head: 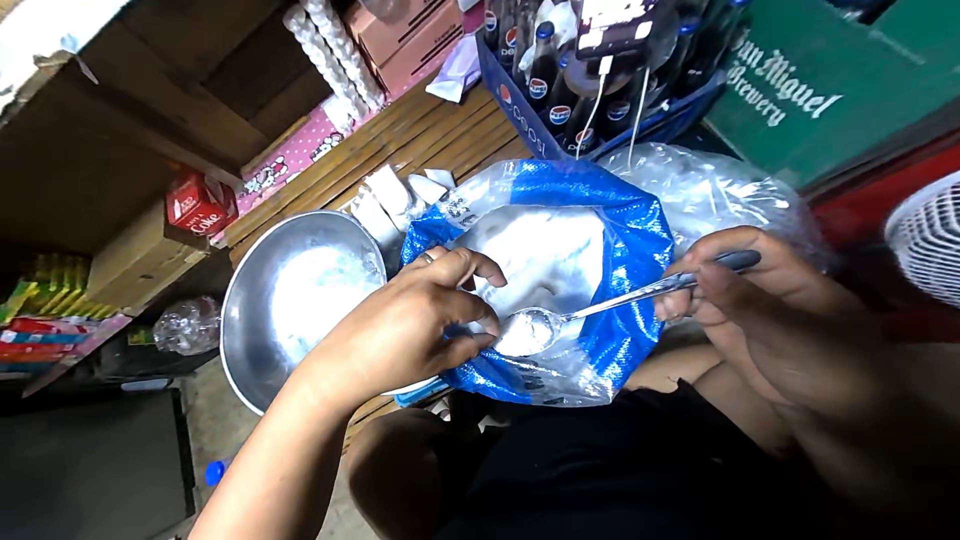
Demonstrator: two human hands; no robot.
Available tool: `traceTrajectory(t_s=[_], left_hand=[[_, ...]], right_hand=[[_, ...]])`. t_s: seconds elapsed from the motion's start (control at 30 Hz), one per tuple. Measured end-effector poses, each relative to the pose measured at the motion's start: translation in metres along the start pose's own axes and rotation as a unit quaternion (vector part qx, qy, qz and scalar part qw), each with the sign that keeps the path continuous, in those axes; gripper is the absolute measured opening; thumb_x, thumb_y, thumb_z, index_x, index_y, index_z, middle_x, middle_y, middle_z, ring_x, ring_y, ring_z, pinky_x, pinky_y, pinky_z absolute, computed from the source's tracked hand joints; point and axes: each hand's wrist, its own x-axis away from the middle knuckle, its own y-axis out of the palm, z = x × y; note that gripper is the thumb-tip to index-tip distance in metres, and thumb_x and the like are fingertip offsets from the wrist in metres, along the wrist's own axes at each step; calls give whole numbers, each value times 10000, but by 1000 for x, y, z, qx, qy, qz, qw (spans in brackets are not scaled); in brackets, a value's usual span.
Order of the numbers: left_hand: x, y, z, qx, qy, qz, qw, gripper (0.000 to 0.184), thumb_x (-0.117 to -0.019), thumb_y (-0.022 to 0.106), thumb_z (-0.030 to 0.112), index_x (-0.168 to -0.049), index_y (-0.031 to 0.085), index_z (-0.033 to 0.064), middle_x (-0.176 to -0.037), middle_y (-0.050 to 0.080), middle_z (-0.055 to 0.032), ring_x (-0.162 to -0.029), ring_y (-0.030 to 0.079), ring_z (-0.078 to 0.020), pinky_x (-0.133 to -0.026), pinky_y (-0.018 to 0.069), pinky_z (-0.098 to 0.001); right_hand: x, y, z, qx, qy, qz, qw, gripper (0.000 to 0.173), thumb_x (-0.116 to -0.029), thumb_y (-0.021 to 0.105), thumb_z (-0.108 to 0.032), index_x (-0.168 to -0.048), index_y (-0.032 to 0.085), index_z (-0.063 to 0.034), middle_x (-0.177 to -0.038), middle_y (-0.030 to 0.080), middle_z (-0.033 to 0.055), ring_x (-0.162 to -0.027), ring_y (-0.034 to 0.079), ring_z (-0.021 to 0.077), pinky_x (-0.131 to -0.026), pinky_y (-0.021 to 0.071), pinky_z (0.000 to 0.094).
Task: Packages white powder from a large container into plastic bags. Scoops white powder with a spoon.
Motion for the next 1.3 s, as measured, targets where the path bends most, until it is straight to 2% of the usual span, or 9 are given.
traceTrajectory(t_s=[0.2, 0.4, 0.7, 0.93, 1.3], left_hand=[[-1, 3, 0, 6, -2, 2, 1000, 150, -917, 692, 276, -886, 805, 183, -1222, 665, -45, -1118, 606, -165, -958, 503, -350], [0, 4, -1, 7, 0, 2, 1000, 145, -919, 693, 270, -885, 802, 181, -1222, 663, -45, -1125, 601, -164, -955, 496, -350], [0, 5, 0, 3, -10, -2, 1000, 135, -911, 695, 255, -874, 798, 176, -1206, 667, -43, -1088, 605, -161, -932, 506, -340], [0, 8, 0, 2, -8, -4, 1000, 137, -911, 697, 258, -877, 799, 173, -1202, 670, -44, -1086, 612, -174, -921, 517, -351], [-1, 10, -1, 2, -9, -3, 1000, 122, -900, 709, 254, -883, 800, 174, -1198, 668, -41, -1078, 607, -173, -916, 511, -357]], right_hand=[[2, -3, 0, 26, 19, 0, 999, 150, -1029, 602, -333, -1162, 631, -270, -890, 688, -100, -753, 664, 14, -709, 576, 180], [1, -4, 2, 15, 16, -3, 1000, 159, -1027, 610, -319, -1166, 636, -248, -925, 693, -74, -762, 669, 39, -729, 586, 204], [0, -1, 2, 21, 16, 1, 1000, 154, -1034, 594, -312, -1167, 642, -250, -922, 691, -85, -764, 668, 38, -730, 589, 212], [-1, 0, 3, 9, 6, -4, 1000, 148, -1037, 592, -288, -1165, 641, -230, -921, 697, -77, -775, 669, 35, -741, 580, 196], [-1, -2, 3, 18, 14, -6, 1000, 172, -1033, 599, -321, -1181, 635, -244, -926, 689, -80, -771, 666, 40, -731, 583, 207]])
